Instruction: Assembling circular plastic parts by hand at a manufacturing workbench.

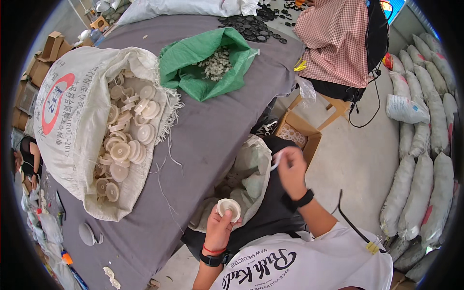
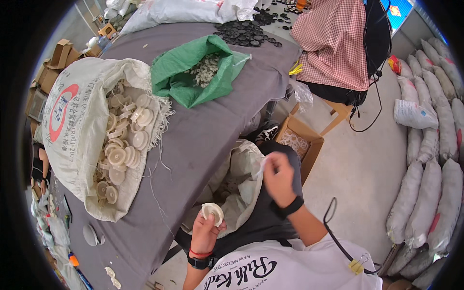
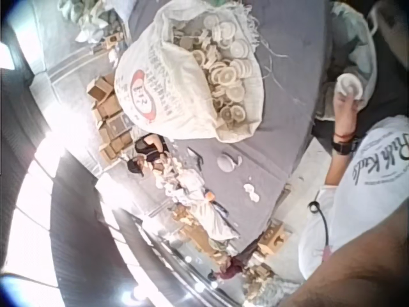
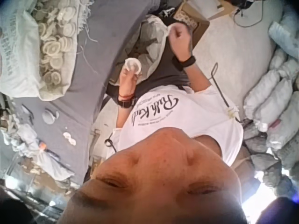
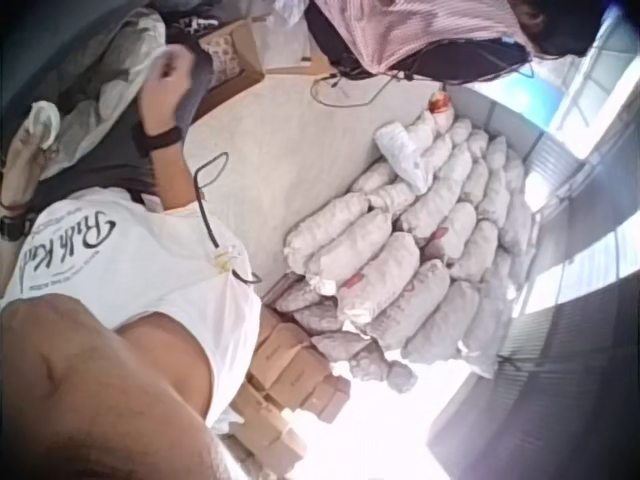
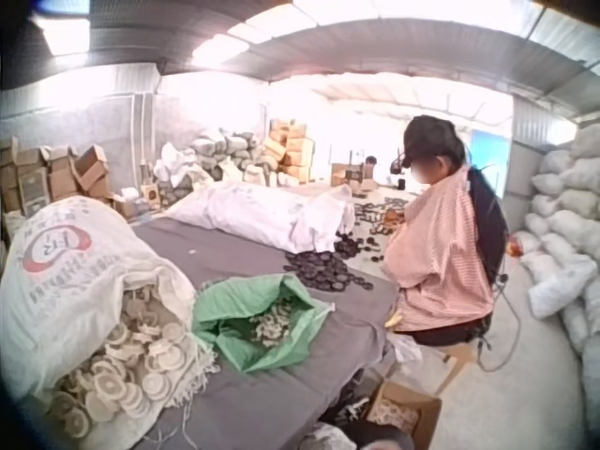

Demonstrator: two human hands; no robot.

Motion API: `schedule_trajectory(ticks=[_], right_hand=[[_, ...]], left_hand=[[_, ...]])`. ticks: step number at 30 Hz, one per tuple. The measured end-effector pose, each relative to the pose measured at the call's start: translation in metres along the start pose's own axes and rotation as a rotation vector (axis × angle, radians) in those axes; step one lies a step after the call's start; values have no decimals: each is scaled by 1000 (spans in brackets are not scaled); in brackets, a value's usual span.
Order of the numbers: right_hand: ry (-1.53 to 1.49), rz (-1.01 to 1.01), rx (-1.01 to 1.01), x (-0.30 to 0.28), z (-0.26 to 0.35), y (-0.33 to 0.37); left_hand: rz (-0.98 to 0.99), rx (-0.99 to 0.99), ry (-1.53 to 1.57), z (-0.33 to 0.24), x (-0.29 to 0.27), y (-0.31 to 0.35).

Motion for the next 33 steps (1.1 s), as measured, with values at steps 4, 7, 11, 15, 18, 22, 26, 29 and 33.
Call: schedule_trajectory(ticks=[4,7,11,15,18,22,26,29,33], right_hand=[[312,-237,-13,-57,-61,-64],[805,-143,-316,-75,-83,-84],[534,48,-237,-30,-51,-46],[-217,927,492,43,11,47],[-544,1076,794,61,29,89],[-588,1133,1038,69,37,100],[-557,1273,1008,68,45,102],[-364,1233,728,70,49,99],[-312,1119,546,70,52,100]], left_hand=[[31,36,-8,2,-1,0],[12,1,-1,5,-1,1],[-11,22,41,6,0,5],[0,91,51,-1,3,3],[-26,121,41,-4,0,4],[-16,208,3,-14,-6,14],[31,155,-1,-11,-13,24],[-2,183,-57,-10,-16,25],[64,206,-40,-14,-14,23]])
Point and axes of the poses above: each hand's wrist, its own y-axis away from the middle knuckle, its own x-axis out of the palm, z = x × y, the point moved 3 cm from there along -y, towards the middle knuckle, and after that the axes turned 6 degrees about -z, right-handed, at the moved point
